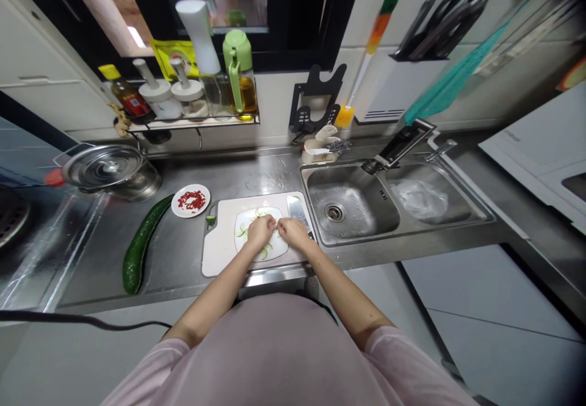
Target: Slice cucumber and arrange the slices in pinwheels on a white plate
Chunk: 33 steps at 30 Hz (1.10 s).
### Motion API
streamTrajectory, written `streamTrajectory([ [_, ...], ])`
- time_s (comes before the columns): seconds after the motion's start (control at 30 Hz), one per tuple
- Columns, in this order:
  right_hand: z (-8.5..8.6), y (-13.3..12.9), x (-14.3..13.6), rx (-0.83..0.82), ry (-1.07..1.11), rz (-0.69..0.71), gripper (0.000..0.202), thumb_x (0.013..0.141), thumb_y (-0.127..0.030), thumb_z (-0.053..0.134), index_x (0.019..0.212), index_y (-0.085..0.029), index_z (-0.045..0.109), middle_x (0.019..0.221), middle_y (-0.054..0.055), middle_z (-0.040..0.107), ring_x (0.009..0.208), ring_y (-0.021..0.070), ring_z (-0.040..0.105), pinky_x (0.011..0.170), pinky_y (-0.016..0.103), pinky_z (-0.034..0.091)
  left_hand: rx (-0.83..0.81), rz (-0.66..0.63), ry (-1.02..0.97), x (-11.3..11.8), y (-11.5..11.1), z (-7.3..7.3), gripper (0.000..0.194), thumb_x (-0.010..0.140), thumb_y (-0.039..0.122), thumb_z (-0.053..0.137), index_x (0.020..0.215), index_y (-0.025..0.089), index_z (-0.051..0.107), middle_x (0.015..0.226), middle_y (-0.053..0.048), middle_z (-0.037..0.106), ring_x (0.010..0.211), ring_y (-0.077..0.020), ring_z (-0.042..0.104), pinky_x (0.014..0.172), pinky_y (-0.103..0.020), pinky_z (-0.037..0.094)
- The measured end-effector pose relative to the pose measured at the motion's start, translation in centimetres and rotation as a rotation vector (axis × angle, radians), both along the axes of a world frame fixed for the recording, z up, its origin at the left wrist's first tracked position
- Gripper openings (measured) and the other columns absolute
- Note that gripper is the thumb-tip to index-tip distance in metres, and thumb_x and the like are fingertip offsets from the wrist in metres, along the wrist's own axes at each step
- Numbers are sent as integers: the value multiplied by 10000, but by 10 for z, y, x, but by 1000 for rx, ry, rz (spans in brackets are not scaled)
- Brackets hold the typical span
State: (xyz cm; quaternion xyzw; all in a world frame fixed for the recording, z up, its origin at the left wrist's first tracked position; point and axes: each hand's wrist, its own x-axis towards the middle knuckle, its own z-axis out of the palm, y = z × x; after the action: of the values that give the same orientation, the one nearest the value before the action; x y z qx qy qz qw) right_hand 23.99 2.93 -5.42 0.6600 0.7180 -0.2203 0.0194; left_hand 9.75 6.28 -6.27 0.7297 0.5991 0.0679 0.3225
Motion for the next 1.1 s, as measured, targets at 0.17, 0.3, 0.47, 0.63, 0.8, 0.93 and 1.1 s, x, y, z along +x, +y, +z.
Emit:
streamTrajectory([
  [0.17, 3, 1, -1, 3, 11, 2, 278, 956, -304, 407, 1070, -223, 646, 1099, 83, 677, 984, 202, 603, 750, 258, 375, 3, -1, 14, -2, 2, 3, 136, 840, 262, 574, 933, 240, 670, 925, -32, 719, 894, -185, 627, 716, -260, 403],
  [0.3, 3, 2, -2, -2, 4, 10, 278, 955, -298, 413, 1079, -214, 648, 1095, 98, 677, 990, 212, 603, 766, 268, 381, -20, -6, 24, 0, 2, 1, 126, 824, 244, 599, 929, 237, 666, 920, -27, 719, 905, -182, 628, 723, -256, 407],
  [0.47, 1, 3, -1, 1, 16, -5, 263, 945, -289, 427, 1057, -212, 652, 1083, 88, 680, 981, 201, 600, 763, 259, 373, -10, -16, 26, 2, 2, -3, 127, 812, 229, 592, 916, 240, 663, 909, -18, 717, 889, -179, 625, 731, -259, 407],
  [0.63, 0, 0, 0, 14, 74, -47, 226, 923, -275, 462, 1032, -212, 650, 1084, 67, 681, 958, 188, 601, 740, 248, 358, -6, -23, 19, 2, 3, -6, 121, 804, 235, 597, 906, 237, 661, 895, -18, 713, 875, -176, 624, 720, -255, 403],
  [0.8, 0, 0, -1, 7, 83, -88, 219, 925, -284, 467, 1024, -208, 647, 1079, 68, 688, 940, 184, 608, 724, 247, 354, -6, -26, 22, 2, 4, -5, 110, 799, 229, 608, 898, 238, 654, 887, -13, 711, 880, -179, 624, 721, -258, 402],
  [0.93, 0, 3, -3, -1, 61, -105, 218, 922, -275, 465, 1016, -204, 648, 1054, 74, 696, 918, 187, 616, 702, 248, 346, 2, -27, 20, 3, 3, -4, 98, 800, 222, 610, 887, 236, 653, 893, -16, 713, 893, -181, 624, 729, -261, 402],
  [1.1, -1, 0, -2, 8, 54, -130, 236, 930, -286, 451, 1039, -205, 644, 1031, 74, 699, 907, 186, 618, 696, 248, 340, -6, -21, 29, 3, 3, -4, 97, 807, 231, 619, 893, 233, 663, 909, -23, 719, 893, -181, 630, 739, -261, 407],
])
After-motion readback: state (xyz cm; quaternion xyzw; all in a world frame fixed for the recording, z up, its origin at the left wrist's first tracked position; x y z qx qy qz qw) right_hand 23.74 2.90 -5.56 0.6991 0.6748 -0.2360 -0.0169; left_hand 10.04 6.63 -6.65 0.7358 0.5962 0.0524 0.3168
